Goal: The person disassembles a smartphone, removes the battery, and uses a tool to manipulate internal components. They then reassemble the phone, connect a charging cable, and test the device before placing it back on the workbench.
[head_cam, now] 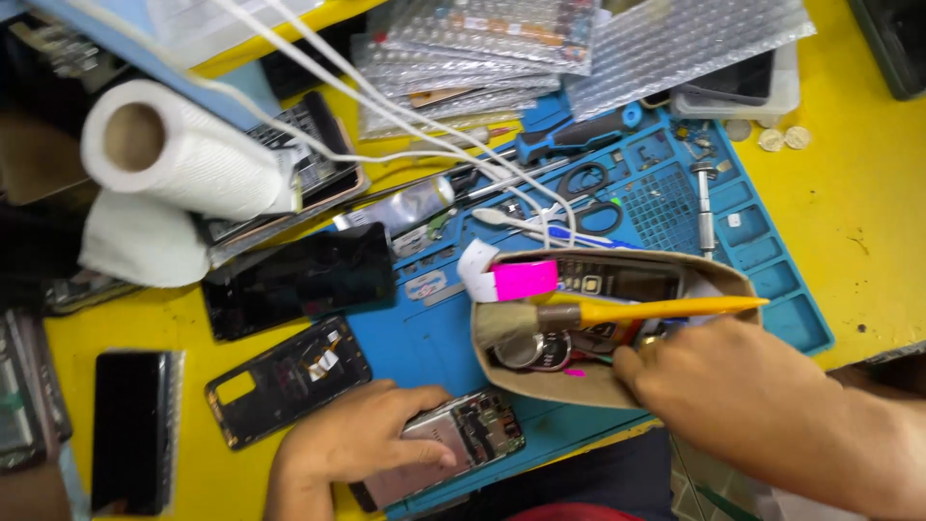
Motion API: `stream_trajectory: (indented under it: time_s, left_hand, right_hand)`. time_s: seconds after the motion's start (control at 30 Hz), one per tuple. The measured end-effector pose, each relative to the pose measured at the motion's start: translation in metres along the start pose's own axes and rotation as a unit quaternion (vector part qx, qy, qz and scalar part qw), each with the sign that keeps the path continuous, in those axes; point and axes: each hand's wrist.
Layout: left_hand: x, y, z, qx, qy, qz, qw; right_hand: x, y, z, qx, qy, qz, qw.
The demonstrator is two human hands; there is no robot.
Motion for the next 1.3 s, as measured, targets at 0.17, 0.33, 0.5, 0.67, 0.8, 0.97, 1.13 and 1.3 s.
stream_trajectory:
  time_s: [0.17,0.33,0.5,0.67,0.8,0.97,1.13,1.3]
  left_hand:
    - [-0.006,0.000,0.003,-0.025,0.089,0.089,0.992]
    - [-0.007,-0.006,0.008,-0.030,0.113,0.128,0.985]
    - [-0.012,-0.004,0.007,-0.044,0.112,0.136,0.983]
    - [-0.012,-0.006,0.008,-0.040,0.120,0.143,0.982]
    - [-0.013,-0.005,0.006,-0.039,0.122,0.149,0.980]
    - [-0.019,0.004,0.000,-0.043,0.094,0.104,0.989]
    - [-0.013,0.005,-0.003,-0.034,0.079,0.080,0.993]
    - [0.000,-0.004,0.005,-0.019,0.081,0.070,0.994]
  right_hand:
    - [0.034,0.003,-0.010,-0.027,-0.162,0.085,0.983]
    - [0.051,0.008,-0.017,-0.047,-0.201,0.124,0.971]
    - [0.045,0.020,-0.030,-0.031,-0.245,0.228,0.942]
    - [-0.015,0.051,-0.009,0.004,-0.117,0.252,0.961]
    - [-0.077,0.073,0.005,0.055,-0.018,0.308,0.950]
    - [-0.073,0.009,-0.065,0.269,0.306,0.348,0.844]
    - [-0.133,0.059,0.041,0.636,0.402,0.386,0.534]
    - [-0.124,0.069,0.125,0.769,0.421,0.263,0.403]
Point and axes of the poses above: each hand's wrist, its own x-axis towards the middle knuckle, its own z-axis out of the palm, y = z × x, and after that the axes turned 11 degrees about y, right-handed
